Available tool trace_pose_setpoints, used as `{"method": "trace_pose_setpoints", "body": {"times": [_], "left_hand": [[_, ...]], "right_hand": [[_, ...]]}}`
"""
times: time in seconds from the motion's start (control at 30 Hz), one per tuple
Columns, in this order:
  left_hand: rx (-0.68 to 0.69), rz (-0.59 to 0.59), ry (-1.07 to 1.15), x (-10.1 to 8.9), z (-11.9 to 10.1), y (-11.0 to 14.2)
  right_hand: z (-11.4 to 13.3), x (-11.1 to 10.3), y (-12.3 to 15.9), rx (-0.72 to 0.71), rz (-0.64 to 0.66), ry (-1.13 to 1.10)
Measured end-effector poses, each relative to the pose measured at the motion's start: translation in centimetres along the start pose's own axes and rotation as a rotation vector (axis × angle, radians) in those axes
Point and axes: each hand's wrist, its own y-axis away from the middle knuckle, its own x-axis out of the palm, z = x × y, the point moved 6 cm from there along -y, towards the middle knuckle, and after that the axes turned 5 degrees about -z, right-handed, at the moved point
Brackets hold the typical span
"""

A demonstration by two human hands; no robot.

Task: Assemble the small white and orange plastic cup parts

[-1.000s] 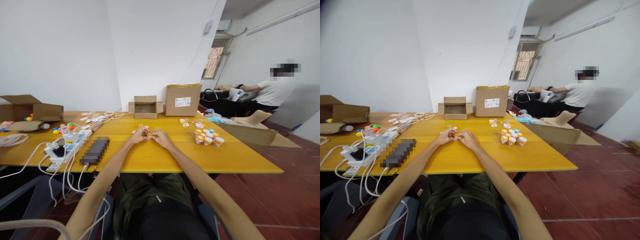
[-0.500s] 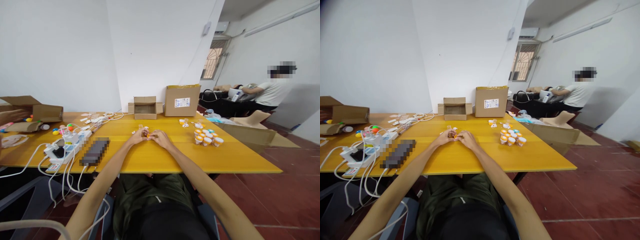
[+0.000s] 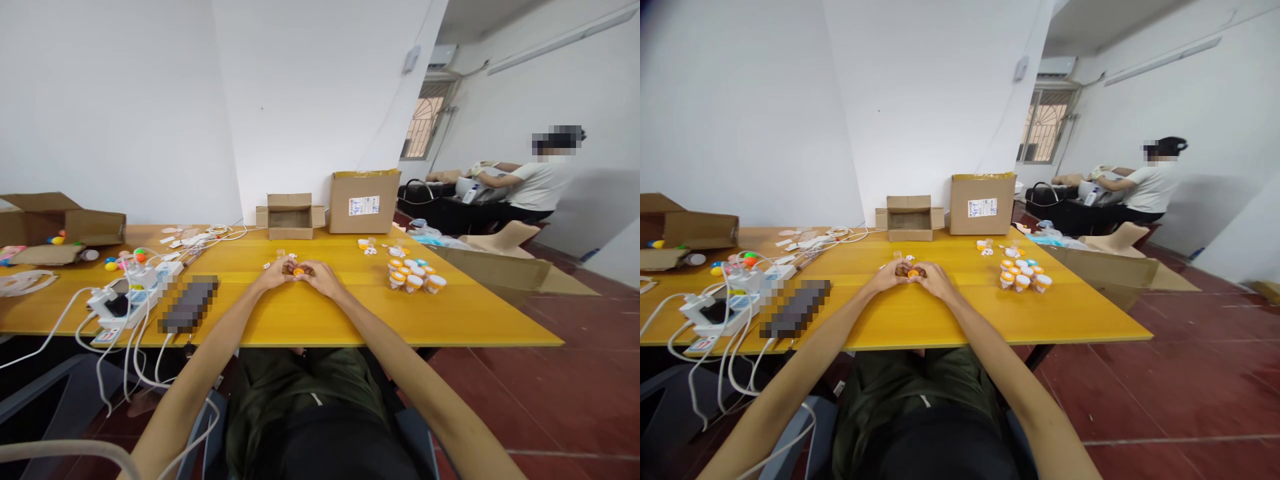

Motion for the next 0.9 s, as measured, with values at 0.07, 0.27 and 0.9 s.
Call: {"method": "trace_pose_setpoints", "body": {"times": [0.07,0.27,0.9], "left_hand": [[0.000,0.004,-0.004,0.0,0.1,0.0],[0.005,0.003,-0.001,0.0,0.4,0.0],[-0.047,-0.623,-0.406,-8.5,-1.3,0.6]], "right_hand": [[-0.1,0.1,0.0,-0.007,-0.001,-0.018],[-0.1,0.2,-0.2,0.011,0.010,-0.004],[-1.0,0.4,-0.5,0.094,-0.011,0.019]]}}
